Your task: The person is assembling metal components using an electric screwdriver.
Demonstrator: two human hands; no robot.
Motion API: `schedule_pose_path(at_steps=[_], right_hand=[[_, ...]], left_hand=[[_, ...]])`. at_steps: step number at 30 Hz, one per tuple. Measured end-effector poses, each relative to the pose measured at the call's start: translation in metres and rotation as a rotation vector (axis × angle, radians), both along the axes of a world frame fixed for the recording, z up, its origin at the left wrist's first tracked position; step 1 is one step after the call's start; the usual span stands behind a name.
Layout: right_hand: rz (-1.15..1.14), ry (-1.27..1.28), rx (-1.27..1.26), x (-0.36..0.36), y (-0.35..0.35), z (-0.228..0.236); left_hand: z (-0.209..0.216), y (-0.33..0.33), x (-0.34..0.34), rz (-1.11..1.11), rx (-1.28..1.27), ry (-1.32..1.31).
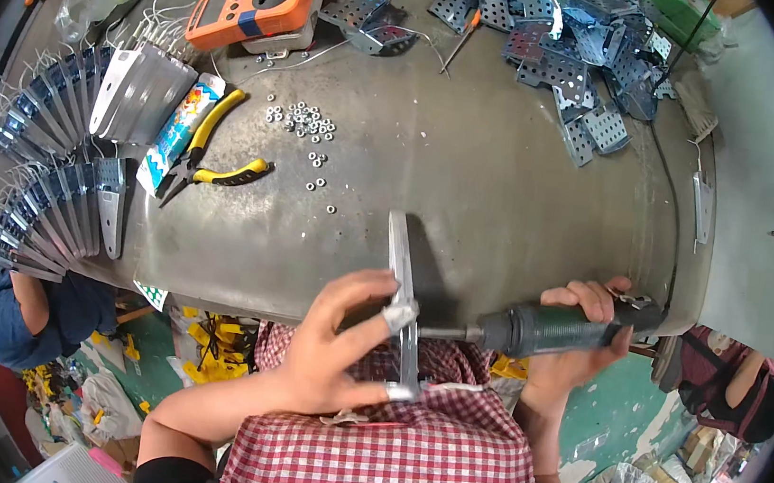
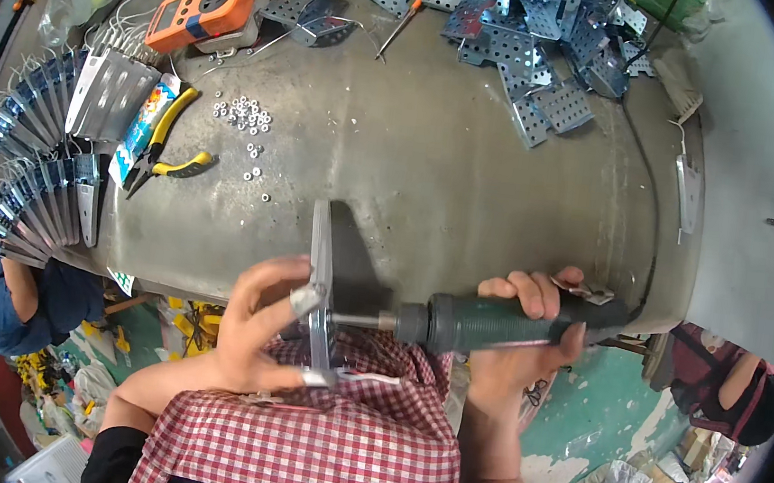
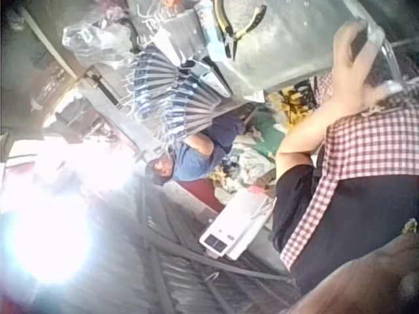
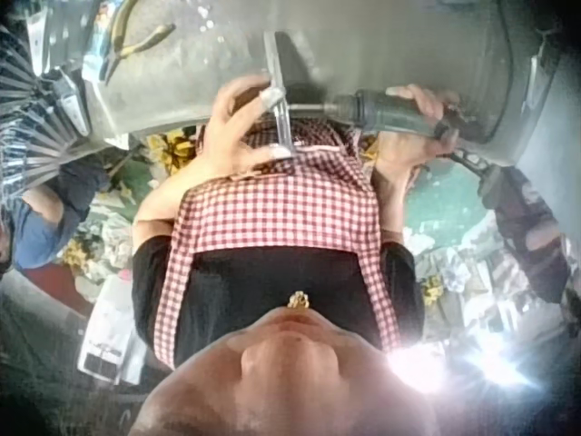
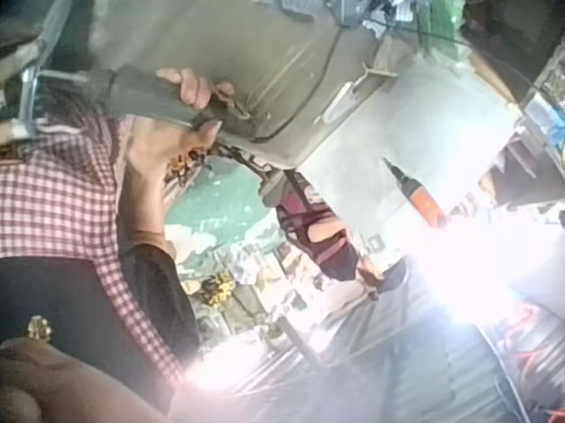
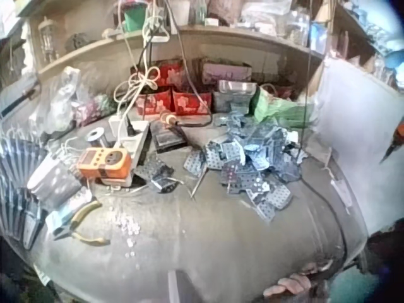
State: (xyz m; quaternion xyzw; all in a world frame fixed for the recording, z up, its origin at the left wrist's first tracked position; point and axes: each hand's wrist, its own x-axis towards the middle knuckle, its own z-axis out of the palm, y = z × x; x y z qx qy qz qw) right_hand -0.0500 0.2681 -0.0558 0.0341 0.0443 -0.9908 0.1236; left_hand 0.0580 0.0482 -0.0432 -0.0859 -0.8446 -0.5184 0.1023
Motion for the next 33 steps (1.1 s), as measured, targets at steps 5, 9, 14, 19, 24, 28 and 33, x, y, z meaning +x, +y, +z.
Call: schedule_pose_path(at_steps=[5,9,14,19,24,28,33], right_hand=[[-0.052,-0.070,0.067,-0.022,-0.016,-0.005],[-0.019,-0.078,0.046,-0.024,-0.016,-0.010],[-0.015,-0.083,0.064,-0.026,-0.019,-0.009],[-0.013,-0.089,0.079,-0.027,-0.019,-0.008],[-0.009,-0.087,0.104,-0.028,-0.023,-0.007],[0.015,-0.075,0.060,-0.027,-0.025,-0.004],[0.014,-0.076,0.076,-0.028,-0.025,-0.006]], left_hand=[[0.008,-0.017,-0.029,0.043,-0.046,0.009],[0.017,-0.023,-0.025,0.041,-0.071,-0.092],[0.007,-0.050,-0.043,0.322,-0.299,-0.063],[0.003,-0.060,-0.048,0.170,-0.689,0.051],[0.015,-0.044,-0.029,0.277,0.214,-0.418],[0.021,-0.035,-0.026,0.280,0.668,-0.463],[0.021,-0.040,-0.031,0.181,0.757,-0.498]])
